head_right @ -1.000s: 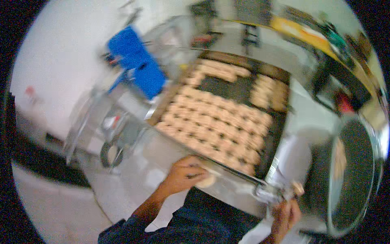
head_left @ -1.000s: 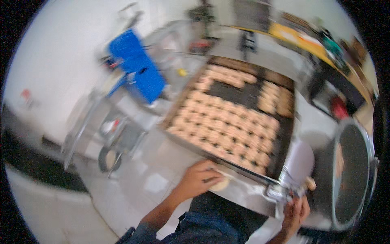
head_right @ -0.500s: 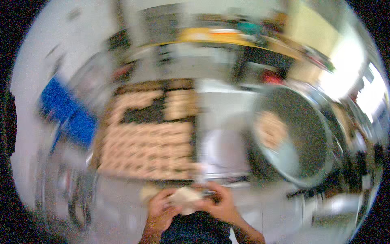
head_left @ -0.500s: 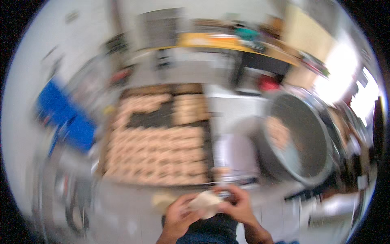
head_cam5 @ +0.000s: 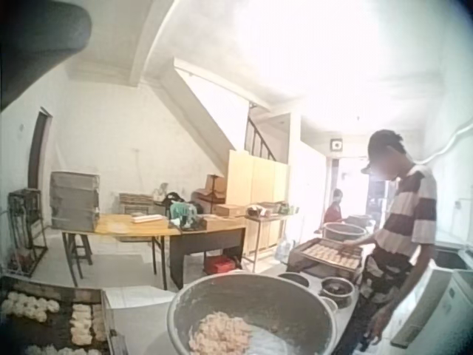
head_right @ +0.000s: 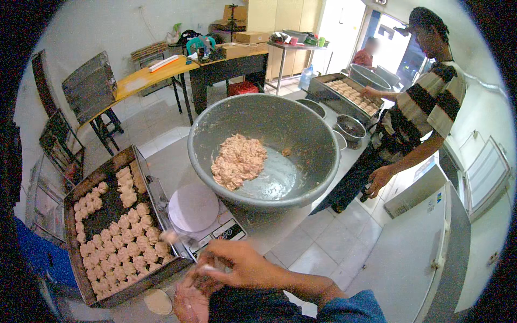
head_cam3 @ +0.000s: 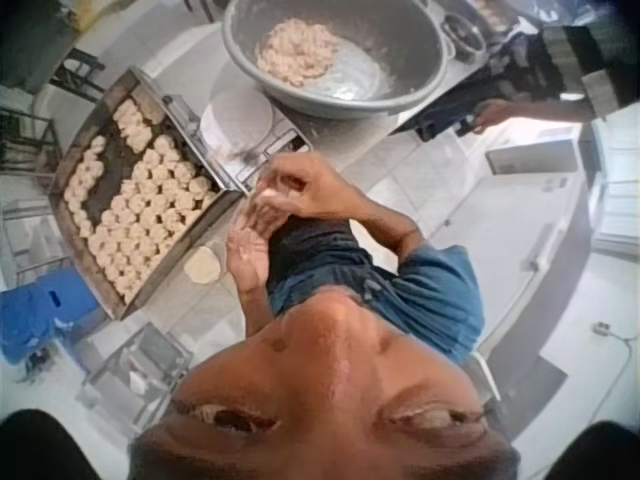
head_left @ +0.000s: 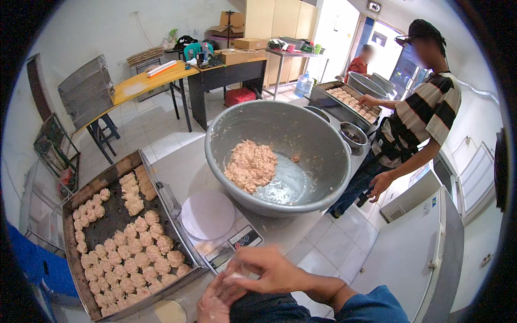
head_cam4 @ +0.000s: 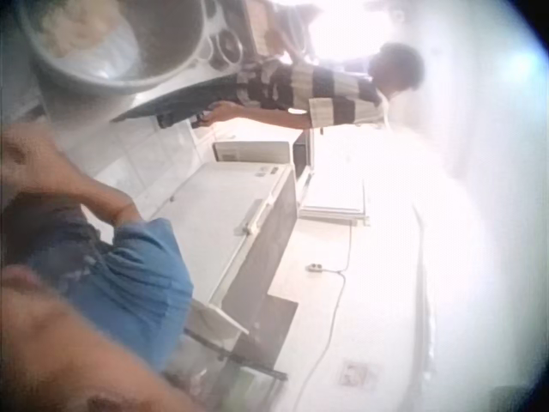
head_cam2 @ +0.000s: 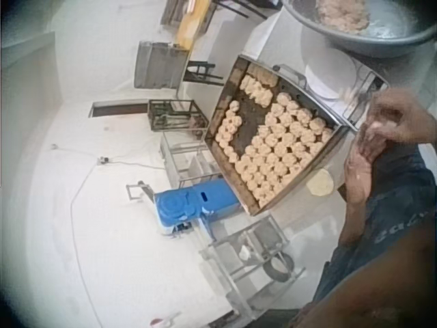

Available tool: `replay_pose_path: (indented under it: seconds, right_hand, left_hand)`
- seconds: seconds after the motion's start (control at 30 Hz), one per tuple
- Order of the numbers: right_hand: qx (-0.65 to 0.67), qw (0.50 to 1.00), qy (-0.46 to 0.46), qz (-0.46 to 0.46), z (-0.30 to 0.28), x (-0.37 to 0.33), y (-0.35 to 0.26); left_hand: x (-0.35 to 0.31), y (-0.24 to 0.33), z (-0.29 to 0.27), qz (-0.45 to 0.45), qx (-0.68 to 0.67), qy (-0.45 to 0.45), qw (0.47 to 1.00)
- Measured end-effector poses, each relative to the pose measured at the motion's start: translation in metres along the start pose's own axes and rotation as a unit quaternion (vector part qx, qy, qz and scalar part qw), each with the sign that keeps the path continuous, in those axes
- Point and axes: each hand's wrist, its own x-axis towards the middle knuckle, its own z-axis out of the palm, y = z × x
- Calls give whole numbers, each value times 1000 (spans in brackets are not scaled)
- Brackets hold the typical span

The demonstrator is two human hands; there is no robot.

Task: The person scoops minced meat from a large bowl using a fork, places it onto small dough wrappers held in the left hand, folds the wrappers to enclose the filling, and arranges the finished dumplings on a metal tray. The process is repeated continuously.

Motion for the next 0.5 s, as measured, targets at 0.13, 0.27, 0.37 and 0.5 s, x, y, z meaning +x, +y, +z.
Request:
replay_pose_path:
  seconds: [0.13, 0.27, 0.37, 0.5]
  right_hand:
    - [-18, 993, -114, -29, 9, 10, -12]
    - [112, 989, -93, 19, 3, 6, -4]
    - [172, 984, -27, 42, -5, 1, 9]
    - [243, 963, 9, 112, -3, -1, 20]
  left_hand:
    - [-5, -18, -31, -98, -337, 102, 931]
    - [1, -27, -46, -61, -160, 144, 975]
    - [3, -25, -44, 22, 4, 109, 994]
    - [0, -9, -25, 103, 123, 33, 987]
